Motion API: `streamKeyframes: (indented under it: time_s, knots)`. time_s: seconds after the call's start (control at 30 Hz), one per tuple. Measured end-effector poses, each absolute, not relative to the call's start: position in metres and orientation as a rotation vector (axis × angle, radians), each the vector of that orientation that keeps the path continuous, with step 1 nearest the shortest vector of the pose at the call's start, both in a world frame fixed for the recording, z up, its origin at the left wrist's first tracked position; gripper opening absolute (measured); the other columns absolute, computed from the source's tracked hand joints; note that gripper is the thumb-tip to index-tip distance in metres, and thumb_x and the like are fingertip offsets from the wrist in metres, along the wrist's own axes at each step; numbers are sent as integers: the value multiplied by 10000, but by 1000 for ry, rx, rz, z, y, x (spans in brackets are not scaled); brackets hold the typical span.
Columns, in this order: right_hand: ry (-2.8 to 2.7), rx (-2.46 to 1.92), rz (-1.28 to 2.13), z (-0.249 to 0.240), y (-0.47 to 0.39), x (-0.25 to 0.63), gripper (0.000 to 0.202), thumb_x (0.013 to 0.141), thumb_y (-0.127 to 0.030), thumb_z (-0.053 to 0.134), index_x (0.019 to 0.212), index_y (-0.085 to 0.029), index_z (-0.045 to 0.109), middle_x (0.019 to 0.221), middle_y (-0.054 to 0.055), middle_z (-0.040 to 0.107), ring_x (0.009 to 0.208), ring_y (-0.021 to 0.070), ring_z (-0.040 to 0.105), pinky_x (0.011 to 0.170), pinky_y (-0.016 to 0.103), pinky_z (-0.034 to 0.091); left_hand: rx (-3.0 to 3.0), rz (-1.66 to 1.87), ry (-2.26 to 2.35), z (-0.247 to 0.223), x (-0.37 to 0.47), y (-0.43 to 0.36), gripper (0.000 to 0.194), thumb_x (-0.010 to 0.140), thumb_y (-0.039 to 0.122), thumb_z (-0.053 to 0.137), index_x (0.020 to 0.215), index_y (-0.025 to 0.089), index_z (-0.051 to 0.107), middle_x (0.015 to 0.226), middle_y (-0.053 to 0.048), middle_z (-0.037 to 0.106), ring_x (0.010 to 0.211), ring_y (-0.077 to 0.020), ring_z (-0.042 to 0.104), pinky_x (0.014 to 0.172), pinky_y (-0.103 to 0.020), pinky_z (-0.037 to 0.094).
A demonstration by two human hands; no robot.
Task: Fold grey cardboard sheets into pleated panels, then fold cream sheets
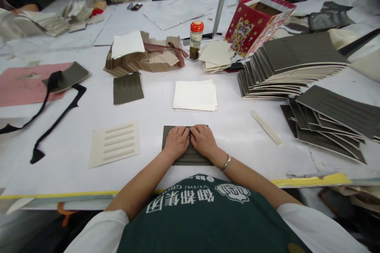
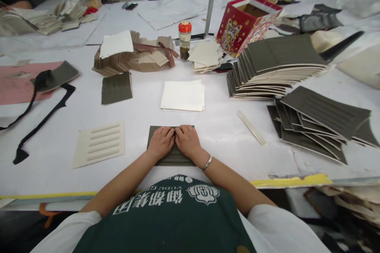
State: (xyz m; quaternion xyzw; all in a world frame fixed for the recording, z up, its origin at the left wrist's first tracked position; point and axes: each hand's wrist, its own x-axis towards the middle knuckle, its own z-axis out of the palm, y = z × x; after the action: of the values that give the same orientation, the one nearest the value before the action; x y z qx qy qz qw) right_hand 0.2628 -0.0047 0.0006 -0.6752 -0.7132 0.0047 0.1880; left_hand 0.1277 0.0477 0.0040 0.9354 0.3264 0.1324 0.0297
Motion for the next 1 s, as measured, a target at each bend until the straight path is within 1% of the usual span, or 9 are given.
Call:
streamKeyframes:
  time_s: [0.1, 0.2, 0.4, 0.53, 0.6, 0.73, 0.8, 0.9, 1.0]
  knots:
    - [-2005, -1965, -18, 3, -5, 274, 177, 821, -290, 475, 850, -164, 596, 879, 94, 549, 850, 228, 425, 757, 351, 334, 2896, 346, 1068, 9, 118, 57, 210, 853, 314, 421, 919, 181, 570, 938, -91, 560, 908, -239, 485, 809, -383, 397]
    - [-2029, -1970, -25, 2, -10, 295, 187, 832, -277, 457, 857, -159, 600, 857, 92, 548, 829, 219, 427, 754, 348, 341, 2879, 362, 1074, 10, 98, 65, 230, 854, 333, 426, 934, 182, 580, 940, -98, 556, 912, -238, 483, 816, -384, 407]
    - [-2203, -1958, -119, -1, -32, 321, 357, 833, -91, 387, 1153, -145, 535, 1099, 120, 559, 1005, 237, 436, 864, 381, 343, 2840, 483, 1049, 0, 76, 64, 322, 860, 308, 430, 1129, 171, 544, 1088, -124, 554, 1018, -241, 489, 910, -395, 395]
    - [-2359, -1966, -204, 0, -69, 297, 414, 797, -34, 378, 1188, -57, 513, 1180, 183, 526, 1114, 281, 409, 943, 441, 309, 2864, 428, 1183, -2, 81, 56, 351, 882, 309, 388, 1147, 145, 548, 1167, -145, 546, 1075, -256, 483, 935, -396, 378]
    - [-2412, -1927, -199, 1, -92, 284, 394, 786, -36, 387, 1147, -35, 545, 1133, 190, 553, 1075, 282, 448, 925, 428, 340, 2854, 408, 1251, -1, 84, 52, 350, 884, 317, 383, 1151, 164, 551, 1192, -134, 547, 1088, -268, 483, 932, -417, 371]
    - [-2440, -1846, -8, 12, -113, 300, 359, 803, -74, 381, 1084, -138, 595, 1040, 126, 605, 920, 210, 533, 827, 359, 420, 2827, 342, 1310, 3, 84, 47, 387, 877, 373, 393, 1204, 202, 510, 1270, -104, 510, 1163, -285, 441, 1007, -500, 253]
    - [-2209, -2069, -56, 21, -108, 335, 356, 816, -93, 367, 1093, -135, 585, 1071, 148, 591, 947, 220, 529, 823, 374, 424, 2826, 253, 1258, 3, 80, 44, 494, 861, 446, 399, 1276, 180, 434, 1345, -113, 430, 1234, -289, 369, 1030, -520, 198]
    - [-1559, -2607, -262, 28, -92, 400, 380, 816, -106, 353, 1147, -35, 526, 1133, 266, 523, 1045, 328, 482, 782, 473, 422, 2831, 125, 1202, 1, 75, 40, 675, 822, 554, 399, 1340, 127, 329, 1415, -135, 307, 1294, -295, 278, 1036, -528, 176]
    - [-1306, -2899, -104, 28, -76, 445, 367, 790, -69, 341, 1085, 32, 534, 1045, 322, 529, 977, 377, 520, 694, 489, 438, 2833, 87, 1223, 2, 75, 36, 726, 807, 593, 387, 1343, 108, 321, 1416, -146, 297, 1294, -298, 279, 1034, -527, 182]
